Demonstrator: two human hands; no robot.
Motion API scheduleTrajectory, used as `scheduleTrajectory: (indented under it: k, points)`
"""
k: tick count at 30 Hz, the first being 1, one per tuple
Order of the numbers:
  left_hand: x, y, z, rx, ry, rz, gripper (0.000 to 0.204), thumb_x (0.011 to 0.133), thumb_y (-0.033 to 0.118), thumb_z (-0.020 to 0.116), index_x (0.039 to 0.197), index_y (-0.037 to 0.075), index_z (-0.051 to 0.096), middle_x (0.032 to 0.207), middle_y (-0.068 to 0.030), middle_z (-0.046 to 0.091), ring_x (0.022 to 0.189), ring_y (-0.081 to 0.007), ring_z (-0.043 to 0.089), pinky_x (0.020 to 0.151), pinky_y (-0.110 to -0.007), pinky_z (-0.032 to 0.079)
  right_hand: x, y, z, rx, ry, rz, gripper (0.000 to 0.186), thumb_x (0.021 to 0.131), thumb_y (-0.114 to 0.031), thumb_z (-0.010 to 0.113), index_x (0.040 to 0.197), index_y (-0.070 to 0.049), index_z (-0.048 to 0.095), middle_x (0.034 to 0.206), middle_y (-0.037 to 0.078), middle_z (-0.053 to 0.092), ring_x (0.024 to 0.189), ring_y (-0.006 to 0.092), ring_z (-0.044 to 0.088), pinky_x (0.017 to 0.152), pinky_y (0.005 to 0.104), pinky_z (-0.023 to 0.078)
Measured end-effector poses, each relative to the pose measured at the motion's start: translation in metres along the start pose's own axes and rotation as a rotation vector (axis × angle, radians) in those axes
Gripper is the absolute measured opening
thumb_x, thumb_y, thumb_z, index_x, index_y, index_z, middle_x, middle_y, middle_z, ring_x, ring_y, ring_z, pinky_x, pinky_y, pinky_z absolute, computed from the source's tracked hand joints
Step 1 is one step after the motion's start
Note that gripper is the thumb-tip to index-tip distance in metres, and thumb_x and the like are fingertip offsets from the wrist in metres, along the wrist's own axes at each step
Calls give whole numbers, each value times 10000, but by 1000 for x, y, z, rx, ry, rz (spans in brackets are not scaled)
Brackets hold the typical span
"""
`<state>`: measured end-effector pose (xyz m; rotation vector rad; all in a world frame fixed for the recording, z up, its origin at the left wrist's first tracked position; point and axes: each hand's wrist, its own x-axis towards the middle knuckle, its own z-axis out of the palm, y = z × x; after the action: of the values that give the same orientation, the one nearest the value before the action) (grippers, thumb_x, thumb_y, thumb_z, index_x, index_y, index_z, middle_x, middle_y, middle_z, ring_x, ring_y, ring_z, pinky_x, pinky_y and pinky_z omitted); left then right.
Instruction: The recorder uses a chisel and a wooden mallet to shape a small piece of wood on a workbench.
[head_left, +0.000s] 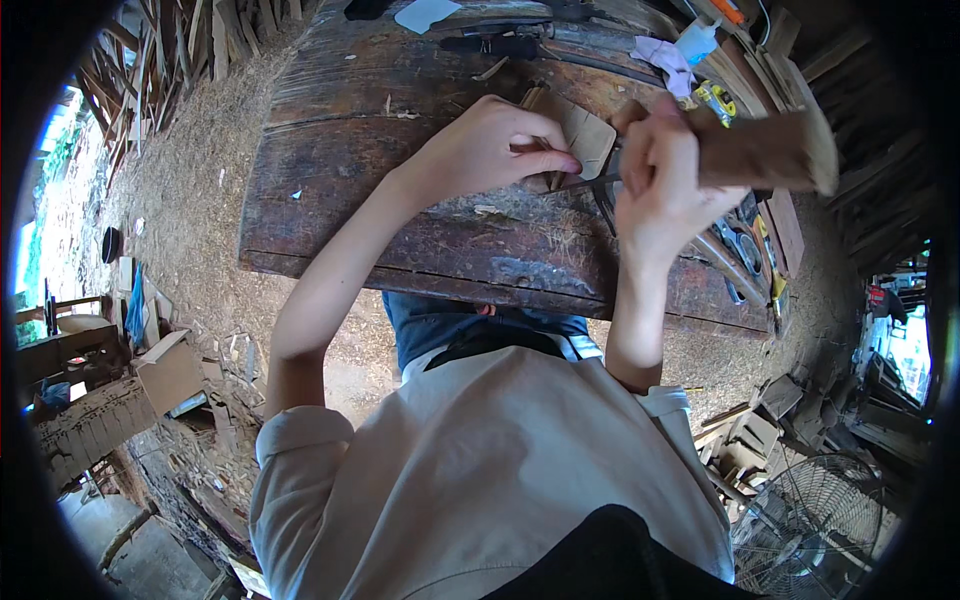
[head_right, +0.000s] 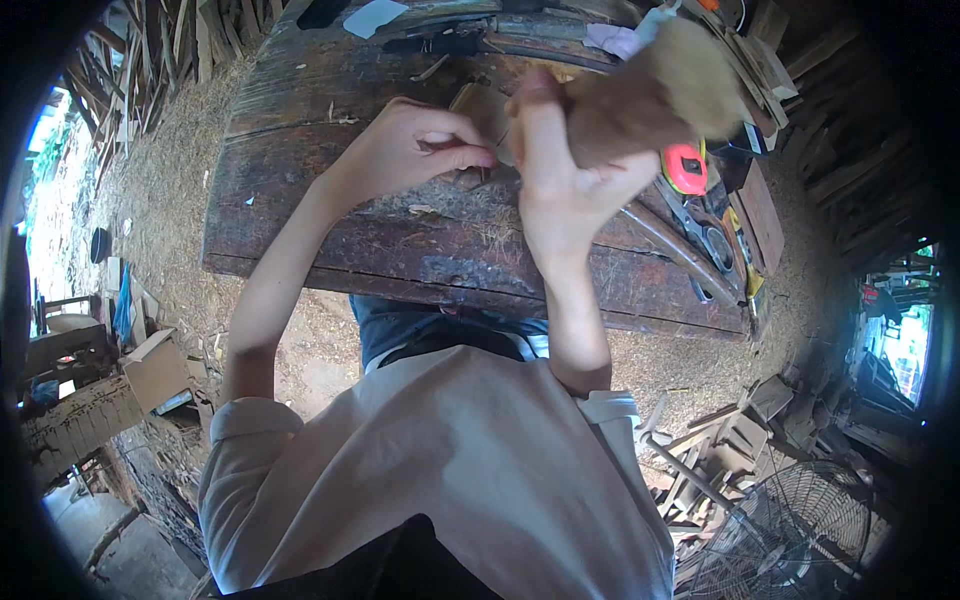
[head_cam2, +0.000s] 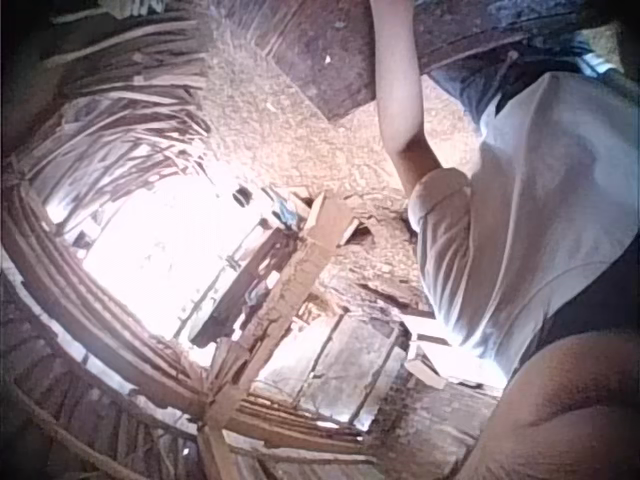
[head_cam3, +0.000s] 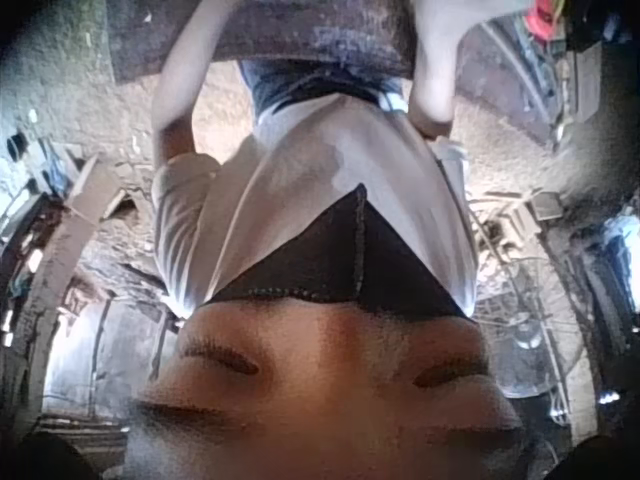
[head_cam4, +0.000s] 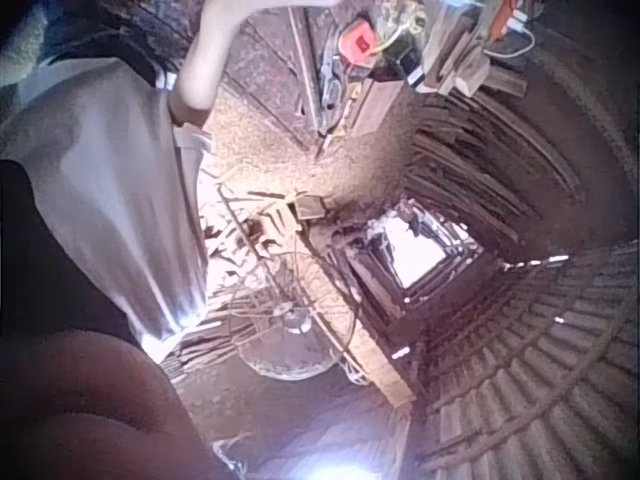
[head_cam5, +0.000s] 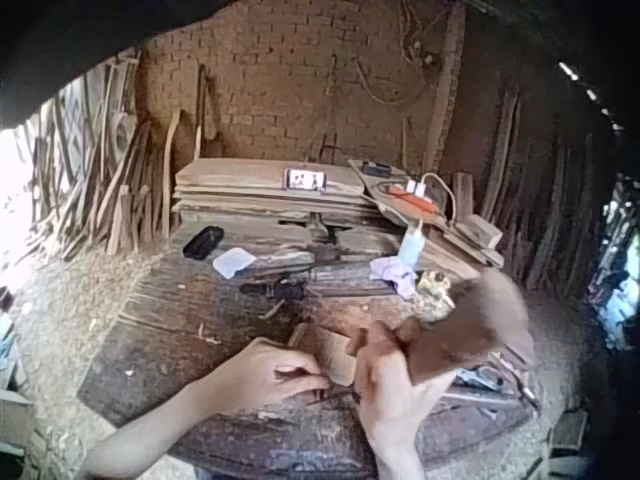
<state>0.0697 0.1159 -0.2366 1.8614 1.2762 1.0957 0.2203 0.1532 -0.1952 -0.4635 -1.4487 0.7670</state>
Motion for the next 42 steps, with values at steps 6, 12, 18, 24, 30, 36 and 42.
scheduleTrajectory:
  k: [6,12,18,24,30,36,42]
  points:
    - [-1,-5,1,-71,4,-6,173,826,200,673,864,35,702,709,-94,657,572,-138,564,571,-253,443,3,-7,5,93,-16,171,313,843,-12,537,591,-69,361,432,-6,299,315,58,267,399,238,309]
    - [0,-5,1,-75,-2,20,170,829,200,663,887,47,708,733,-95,669,600,-148,586,588,-263,455,-1,-5,5,9,-27,112,259,829,4,540,606,-56,422,446,0,363,335,75,302,471,255,376]
    - [0,-3,-2,-28,-17,22,175,825,183,661,894,28,705,762,-118,675,632,-154,614,608,-267,470,-1,0,0,58,-99,-123,159,872,67,520,744,-27,513,470,0,341,358,68,306,434,227,322]
    - [-2,-4,0,-71,-5,-76,181,827,178,651,901,20,700,771,-124,677,640,-165,620,617,-268,475,3,-6,8,187,-35,70,215,829,6,558,648,-35,449,464,-18,311,320,57,269,369,252,282]
    - [1,2,0,-85,-45,-76,173,823,157,649,896,6,693,767,-115,678,642,-160,612,656,-264,481,3,-3,7,149,-9,213,282,825,7,557,596,-58,406,450,-17,321,340,66,276,486,265,412]
    - [0,1,-2,-56,-30,-30,164,826,153,650,892,11,698,764,-105,678,644,-126,604,642,-265,483,1,-14,3,237,0,201,315,834,33,549,574,-62,400,454,-3,370,364,61,292,527,267,436]
    - [-2,4,-5,24,-60,15,171,822,163,649,889,14,701,772,-117,678,646,-182,634,637,-268,486,-8,6,0,18,-81,63,249,849,49,517,626,-19,432,466,-11,368,384,58,314,526,277,449]
